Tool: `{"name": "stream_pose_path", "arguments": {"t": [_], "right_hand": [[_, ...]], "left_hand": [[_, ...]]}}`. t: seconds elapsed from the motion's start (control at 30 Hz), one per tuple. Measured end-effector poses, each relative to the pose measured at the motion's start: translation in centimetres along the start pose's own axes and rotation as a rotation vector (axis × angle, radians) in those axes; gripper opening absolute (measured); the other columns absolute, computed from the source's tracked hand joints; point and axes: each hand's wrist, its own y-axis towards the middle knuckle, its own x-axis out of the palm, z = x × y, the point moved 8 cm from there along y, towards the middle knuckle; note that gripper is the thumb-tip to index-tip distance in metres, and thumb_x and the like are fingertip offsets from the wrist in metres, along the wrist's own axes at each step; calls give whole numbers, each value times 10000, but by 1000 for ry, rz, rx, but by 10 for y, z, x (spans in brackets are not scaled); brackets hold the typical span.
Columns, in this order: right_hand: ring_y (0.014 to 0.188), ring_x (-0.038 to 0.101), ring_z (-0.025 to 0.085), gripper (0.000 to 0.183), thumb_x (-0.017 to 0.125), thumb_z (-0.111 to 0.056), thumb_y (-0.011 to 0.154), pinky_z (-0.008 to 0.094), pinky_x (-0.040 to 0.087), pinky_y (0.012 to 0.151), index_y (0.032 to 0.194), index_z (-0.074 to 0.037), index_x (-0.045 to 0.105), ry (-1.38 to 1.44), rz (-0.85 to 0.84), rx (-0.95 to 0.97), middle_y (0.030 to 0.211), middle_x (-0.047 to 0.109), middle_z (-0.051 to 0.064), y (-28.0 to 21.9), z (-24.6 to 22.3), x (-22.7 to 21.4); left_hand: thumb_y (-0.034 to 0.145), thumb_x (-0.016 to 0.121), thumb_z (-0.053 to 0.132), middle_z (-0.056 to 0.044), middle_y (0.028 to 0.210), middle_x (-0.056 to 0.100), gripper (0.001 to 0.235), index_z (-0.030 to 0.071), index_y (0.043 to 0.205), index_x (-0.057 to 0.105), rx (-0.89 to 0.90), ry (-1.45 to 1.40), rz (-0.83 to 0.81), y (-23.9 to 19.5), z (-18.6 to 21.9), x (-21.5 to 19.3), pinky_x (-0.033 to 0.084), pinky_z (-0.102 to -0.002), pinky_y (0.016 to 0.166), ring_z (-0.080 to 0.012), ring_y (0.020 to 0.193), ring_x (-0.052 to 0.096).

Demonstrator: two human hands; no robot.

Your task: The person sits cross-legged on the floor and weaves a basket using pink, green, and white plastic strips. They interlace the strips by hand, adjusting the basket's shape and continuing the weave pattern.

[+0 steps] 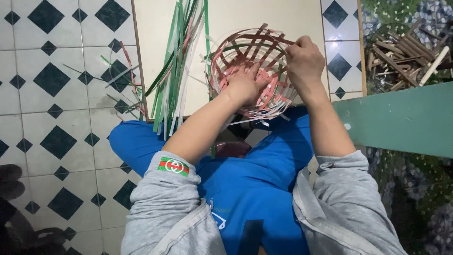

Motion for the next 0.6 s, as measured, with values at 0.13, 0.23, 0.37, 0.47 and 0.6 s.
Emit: {"name": "stream_pose_path", "arguments": {"t": [0.13,0.23,0.37,0.47,0.6], "right_hand": [[632,454,234,155,574,16,791,341,294,387,672,-45,652,-187,78,-74,765,486,48,4,-7,-3],[612,443,225,100,612,25,651,323,295,411,646,-72,632,-362,144,-132,767,505,44,6,-10,0],[455,375,179,158,570,67,550,293,246,364,581,-86,543,-318,193,-197,625,480,32,6,-9,8],[449,379,172,172,555,87,549,291,254,351,558,-82,522,-290,176,-214,595,464,24,11,-8,17],[638,460,265,189,621,28,782,367,278,495,611,3,546,-132,113,-142,761,556,76,15,2,21]], "left_hand": [[935,405,53,-32,1626,-186,825,448,1548,20,2,-32,19,4,-1,3,305,-619,1101,-401,1494,-41],[980,407,124,-29,1629,-171,752,475,1538,46,9,-58,43,7,-2,4,297,-678,1074,-418,1486,-10],[974,395,91,-26,1620,-215,789,461,1543,-7,2,-17,20,4,-1,5,338,-600,1077,-396,1497,-42],[958,393,27,-28,1621,-210,814,446,1547,18,1,-25,21,3,-2,3,331,-619,1078,-395,1496,-64],[913,484,16,-33,1623,-199,880,434,1551,45,9,-64,22,10,-1,6,282,-662,1101,-414,1486,-96]]}}
